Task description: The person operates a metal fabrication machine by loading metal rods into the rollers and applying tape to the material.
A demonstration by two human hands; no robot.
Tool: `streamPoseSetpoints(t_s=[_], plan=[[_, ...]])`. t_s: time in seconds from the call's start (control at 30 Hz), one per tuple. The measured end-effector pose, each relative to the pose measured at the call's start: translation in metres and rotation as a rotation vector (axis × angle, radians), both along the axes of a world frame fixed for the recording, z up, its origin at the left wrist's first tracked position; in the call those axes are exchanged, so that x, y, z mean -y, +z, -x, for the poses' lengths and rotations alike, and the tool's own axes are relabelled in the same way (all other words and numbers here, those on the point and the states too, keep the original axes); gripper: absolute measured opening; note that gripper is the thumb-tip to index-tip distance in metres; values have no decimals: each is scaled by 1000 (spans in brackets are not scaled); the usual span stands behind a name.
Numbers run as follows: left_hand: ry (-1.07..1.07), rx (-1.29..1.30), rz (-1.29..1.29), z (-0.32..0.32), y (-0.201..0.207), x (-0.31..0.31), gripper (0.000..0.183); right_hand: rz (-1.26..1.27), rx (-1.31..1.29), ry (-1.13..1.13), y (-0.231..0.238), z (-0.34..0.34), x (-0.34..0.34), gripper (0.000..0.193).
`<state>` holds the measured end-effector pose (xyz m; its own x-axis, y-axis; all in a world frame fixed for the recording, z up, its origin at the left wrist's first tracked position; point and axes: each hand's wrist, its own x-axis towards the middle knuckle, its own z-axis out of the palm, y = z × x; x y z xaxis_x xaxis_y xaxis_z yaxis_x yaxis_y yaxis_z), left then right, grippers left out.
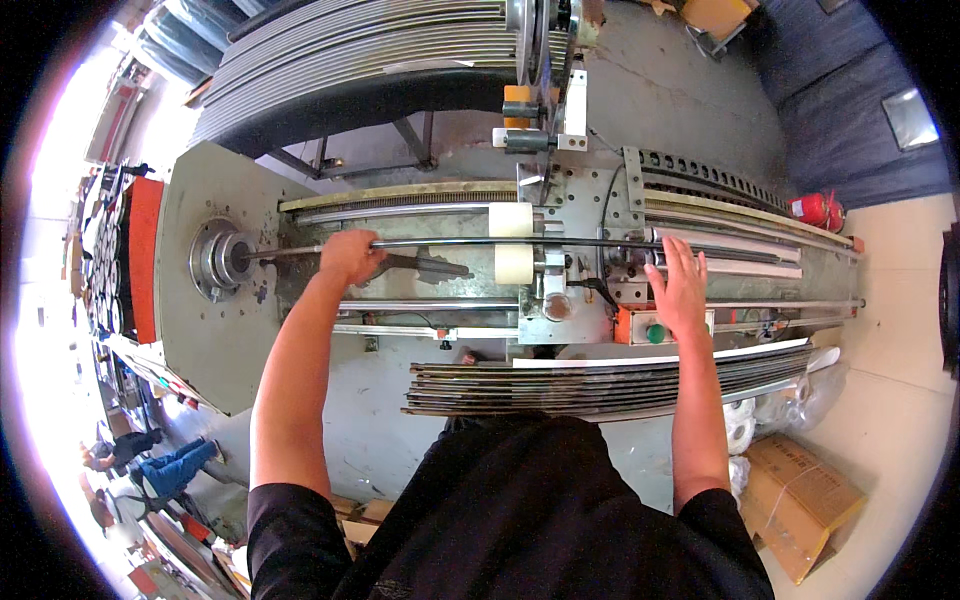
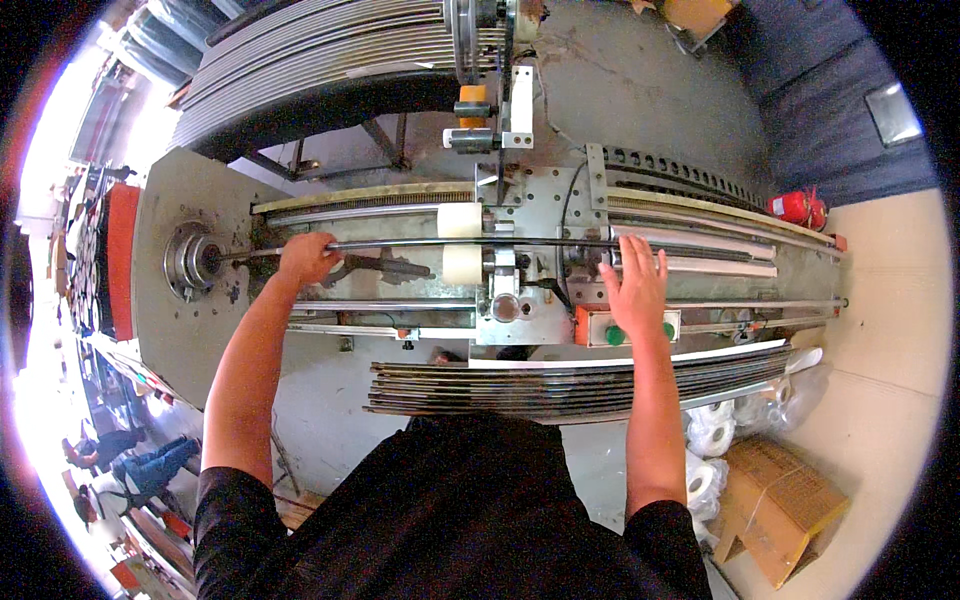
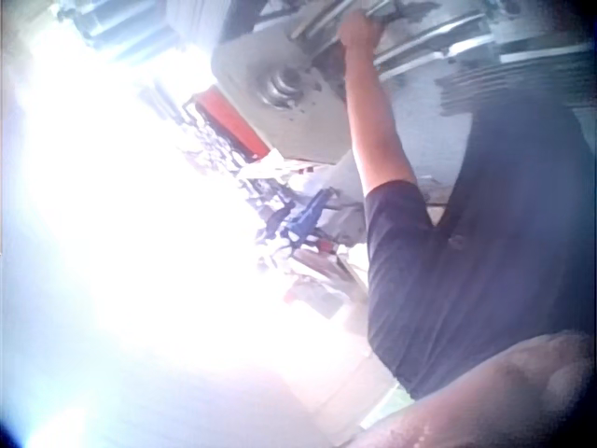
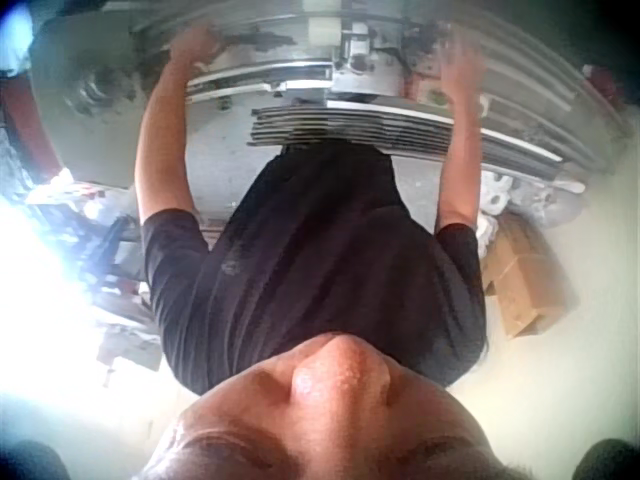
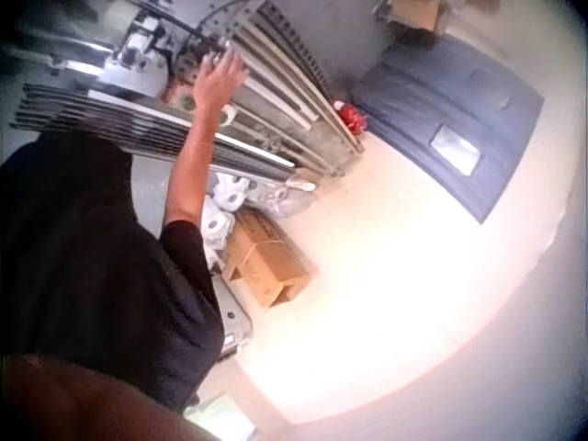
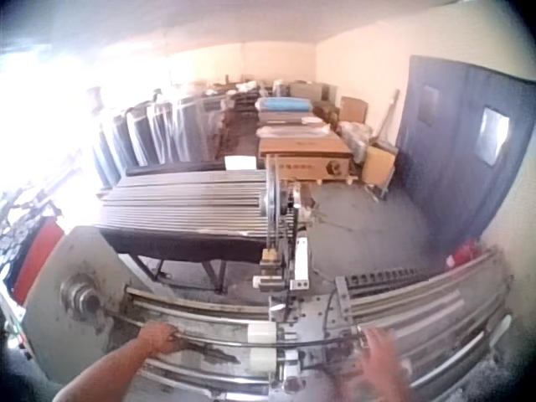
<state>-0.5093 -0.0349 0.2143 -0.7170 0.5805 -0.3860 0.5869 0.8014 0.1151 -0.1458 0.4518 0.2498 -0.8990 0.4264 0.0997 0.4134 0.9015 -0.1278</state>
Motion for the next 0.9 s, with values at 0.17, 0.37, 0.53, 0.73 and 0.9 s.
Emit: streamPoseSetpoints(t_s=[0.17, 0.37, 0.53, 0.73, 0.9], plan=[[103, -19, 20, 19, -7, 43, 38, -34, 33, -35, 4, -2, -2, 62], [-36, -4, -38, -1, -8, 5, 42, -36, 26, -6, 3, 6, 14, 63], [-93, 79, -69, -38, 0, -67, 51, -8, 38, 56, 4, 24, 44, 64], [-211, 117, -158, -70, 5, -121, 59, 51, 15, 101, -2, 47, 87, 67], [-260, 91, -144, -85, 10, -147, 67, 106, -11, 155, -2, 68, 116, 68]])
